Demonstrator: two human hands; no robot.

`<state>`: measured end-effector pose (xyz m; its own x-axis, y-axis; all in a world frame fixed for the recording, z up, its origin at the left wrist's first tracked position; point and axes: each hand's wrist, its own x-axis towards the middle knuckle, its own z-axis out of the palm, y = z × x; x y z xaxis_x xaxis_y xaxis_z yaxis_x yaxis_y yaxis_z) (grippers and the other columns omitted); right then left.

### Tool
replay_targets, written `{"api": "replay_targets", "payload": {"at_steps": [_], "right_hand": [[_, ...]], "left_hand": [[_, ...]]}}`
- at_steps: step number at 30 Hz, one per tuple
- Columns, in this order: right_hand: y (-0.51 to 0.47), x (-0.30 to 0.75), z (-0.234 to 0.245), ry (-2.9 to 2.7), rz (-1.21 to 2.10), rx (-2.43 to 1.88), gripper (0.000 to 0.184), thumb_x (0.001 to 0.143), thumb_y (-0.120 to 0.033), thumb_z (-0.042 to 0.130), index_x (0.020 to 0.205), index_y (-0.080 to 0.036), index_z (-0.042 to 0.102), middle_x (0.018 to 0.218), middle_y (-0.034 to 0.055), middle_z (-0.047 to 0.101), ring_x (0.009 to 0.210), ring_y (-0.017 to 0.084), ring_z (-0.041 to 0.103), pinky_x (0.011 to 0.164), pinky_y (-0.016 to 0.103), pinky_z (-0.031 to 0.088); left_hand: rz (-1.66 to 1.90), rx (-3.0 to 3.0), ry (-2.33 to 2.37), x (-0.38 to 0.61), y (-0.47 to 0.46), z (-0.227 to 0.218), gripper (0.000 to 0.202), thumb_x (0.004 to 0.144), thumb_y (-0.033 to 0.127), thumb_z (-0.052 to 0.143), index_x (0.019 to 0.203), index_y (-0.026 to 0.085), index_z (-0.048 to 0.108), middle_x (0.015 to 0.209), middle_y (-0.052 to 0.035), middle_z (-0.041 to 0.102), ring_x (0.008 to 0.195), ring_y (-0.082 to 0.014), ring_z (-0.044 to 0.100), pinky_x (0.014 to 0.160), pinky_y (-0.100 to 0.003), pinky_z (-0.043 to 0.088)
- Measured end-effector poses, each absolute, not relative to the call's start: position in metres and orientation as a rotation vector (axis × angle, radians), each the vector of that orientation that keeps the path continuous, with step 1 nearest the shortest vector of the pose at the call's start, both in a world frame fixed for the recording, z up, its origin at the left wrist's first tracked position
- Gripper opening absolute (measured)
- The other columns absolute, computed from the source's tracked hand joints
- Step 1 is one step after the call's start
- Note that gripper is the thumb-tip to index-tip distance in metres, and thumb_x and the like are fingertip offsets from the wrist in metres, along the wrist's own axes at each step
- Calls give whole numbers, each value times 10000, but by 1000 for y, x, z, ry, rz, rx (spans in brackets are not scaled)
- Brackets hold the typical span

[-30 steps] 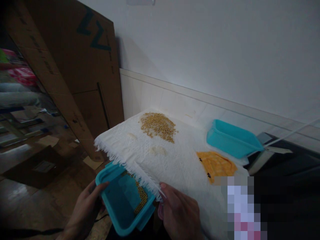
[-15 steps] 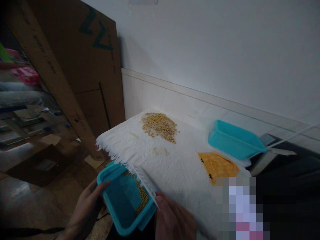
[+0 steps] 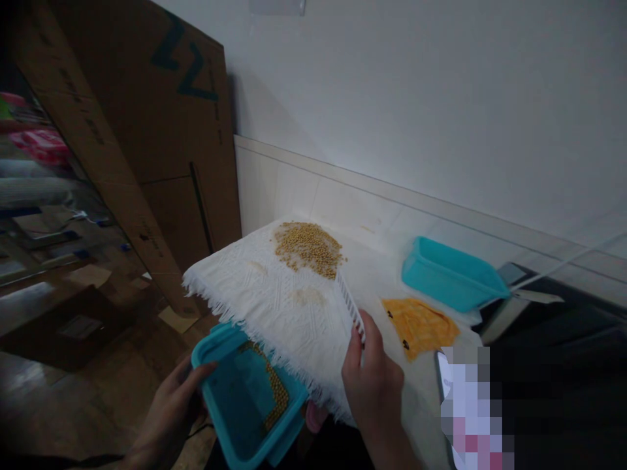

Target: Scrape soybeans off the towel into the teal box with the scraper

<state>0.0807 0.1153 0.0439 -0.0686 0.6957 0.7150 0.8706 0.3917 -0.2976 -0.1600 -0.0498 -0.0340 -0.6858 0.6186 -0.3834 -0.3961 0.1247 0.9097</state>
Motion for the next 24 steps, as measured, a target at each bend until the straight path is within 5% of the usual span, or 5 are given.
{"api": "replay_targets", "payload": {"at_steps": [9, 13, 21, 24], "right_hand": [[121, 37, 31, -2039, -543, -982, 386, 1059, -100, 443, 1350, -103, 696, 944, 116, 850, 553, 166, 741, 498, 228, 522], [117, 17, 34, -2063, -594, -899, 447, 1017, -11, 437, 1421, -86, 615, 802, 73, 817, 486, 165, 697, 455, 230, 498], [119, -22, 38, -2104, -548, -692, 846, 968, 65, 416, 1746, -80, 116, 922, 115, 842, 510, 170, 713, 423, 231, 513], [122, -37, 34, -2124, -483, -663, 888, 964, 65, 422, 1760, -94, 62, 935, 126, 839, 537, 171, 721, 433, 227, 523]], "left_hand": [[1673, 211, 1641, -163, -49, -38, 658, 676, 622, 914, 1134, 181, 741, 465, 71, 590, 353, -146, 520, 333, -222, 379], [1669, 140, 1649, -162, -49, -37, 707, 642, 626, 928, 1152, 171, 745, 442, 80, 572, 333, -141, 501, 324, -219, 367], [1651, 172, 1673, -168, -50, -36, 711, 655, 638, 924, 1162, 165, 766, 471, 73, 608, 327, -131, 488, 319, -219, 338], [1643, 178, 1658, -168, -51, -34, 725, 659, 625, 930, 1200, 168, 776, 464, 78, 597, 338, -139, 492, 337, -231, 374]]}}
